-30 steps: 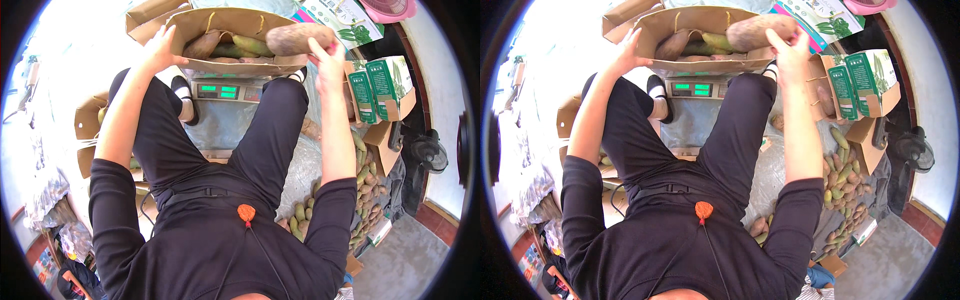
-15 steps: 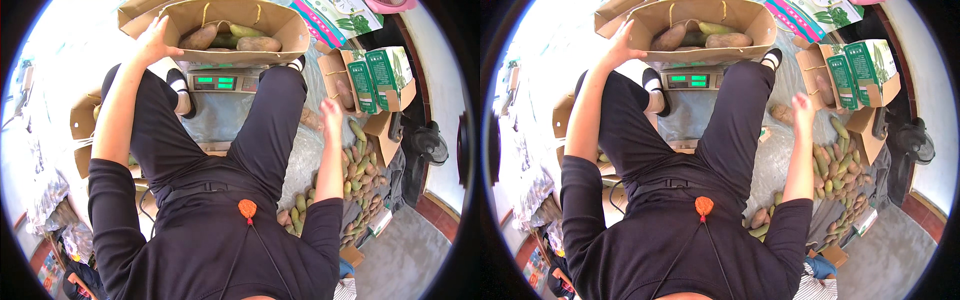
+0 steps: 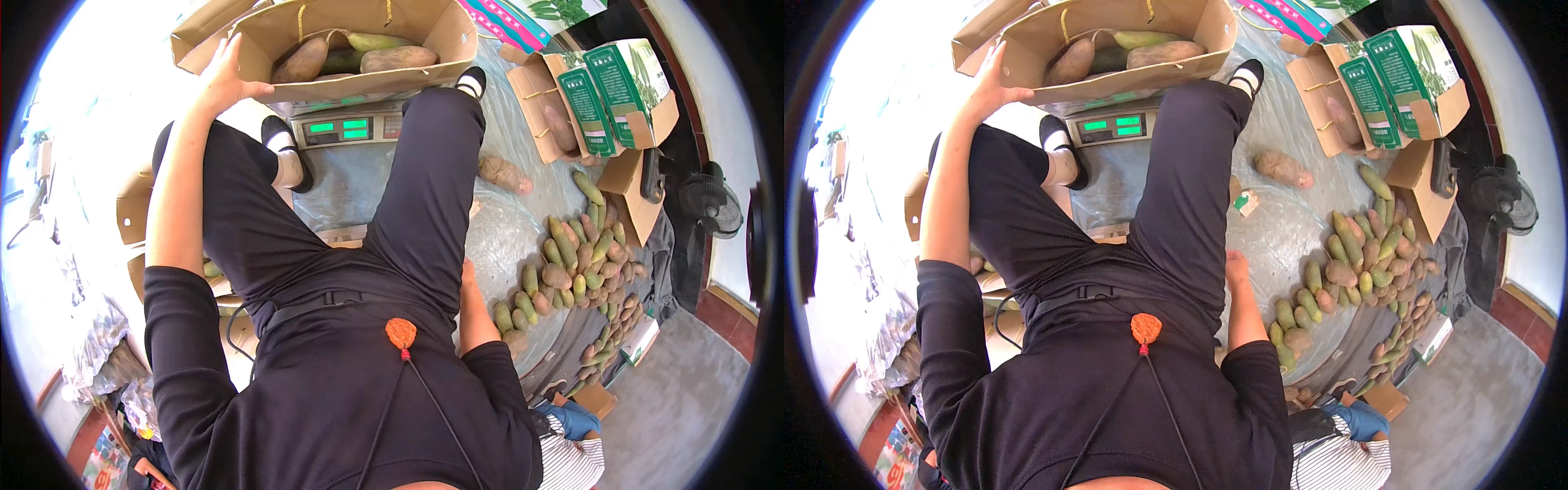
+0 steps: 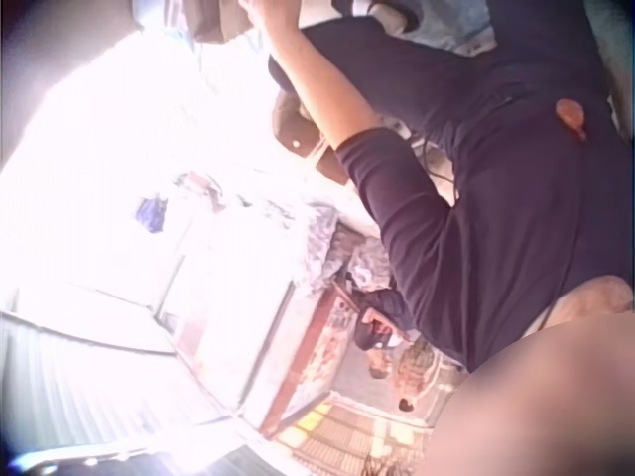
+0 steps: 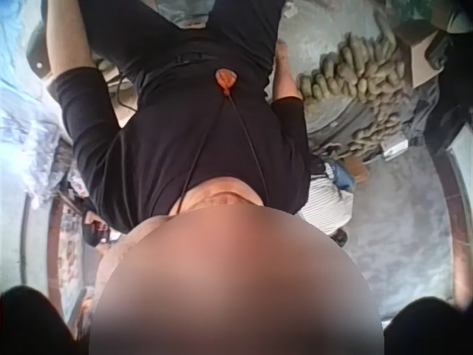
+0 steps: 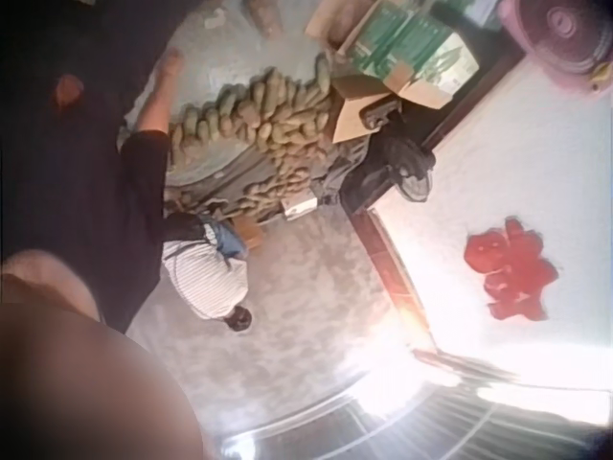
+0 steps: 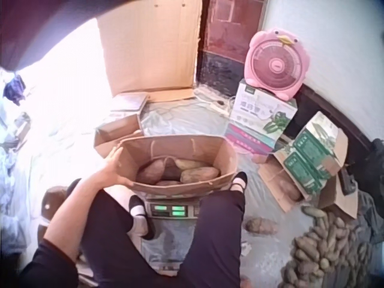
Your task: Sort and weigh green produce, then place it into cardboard boxes for shipping.
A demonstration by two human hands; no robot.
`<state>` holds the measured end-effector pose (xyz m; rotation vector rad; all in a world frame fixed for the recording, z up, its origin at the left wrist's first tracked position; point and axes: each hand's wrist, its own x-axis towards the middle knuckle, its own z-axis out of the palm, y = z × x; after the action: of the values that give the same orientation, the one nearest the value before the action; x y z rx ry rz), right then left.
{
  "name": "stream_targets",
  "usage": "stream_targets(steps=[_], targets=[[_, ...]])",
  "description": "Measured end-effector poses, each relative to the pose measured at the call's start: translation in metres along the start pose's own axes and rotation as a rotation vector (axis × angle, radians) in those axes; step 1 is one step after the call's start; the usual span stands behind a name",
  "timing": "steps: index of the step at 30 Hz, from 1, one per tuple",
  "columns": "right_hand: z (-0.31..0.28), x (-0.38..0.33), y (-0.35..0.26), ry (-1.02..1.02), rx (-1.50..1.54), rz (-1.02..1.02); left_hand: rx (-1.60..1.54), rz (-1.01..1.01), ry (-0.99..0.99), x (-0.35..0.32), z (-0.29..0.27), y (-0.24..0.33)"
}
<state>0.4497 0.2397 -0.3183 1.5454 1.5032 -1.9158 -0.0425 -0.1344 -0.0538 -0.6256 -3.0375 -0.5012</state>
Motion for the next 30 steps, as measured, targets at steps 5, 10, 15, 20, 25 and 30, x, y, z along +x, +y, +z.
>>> stream_targets(steps=[5,10,15,20,25,30], targets=[[0.010,-0.002,0.023,-0.004,-0.198,-0.096,-0.174,0.086,-0.006,0.004,0.003,-0.002],[0.038,-0.031,-0.031,0.061,-0.082,0.086,-0.170,0.085,-0.008,-0.004,-0.003,-0.015],[0.027,-0.028,-0.026,0.090,-0.465,-0.148,-0.179,0.092,-0.038,0.007,0.002,-0.006],[0.029,-0.015,-0.001,0.142,-0.380,-0.034,-0.269,0.040,-0.122,0.006,0.000,-0.003],[0.039,-0.023,-0.012,0.179,-0.346,0.064,-0.224,0.039,-0.131,0.006,-0.002,-0.014],[0.043,-0.013,-0.011,0.164,-0.407,0.021,-0.183,0.021,-0.157,0.007,-0.007,-0.023]])
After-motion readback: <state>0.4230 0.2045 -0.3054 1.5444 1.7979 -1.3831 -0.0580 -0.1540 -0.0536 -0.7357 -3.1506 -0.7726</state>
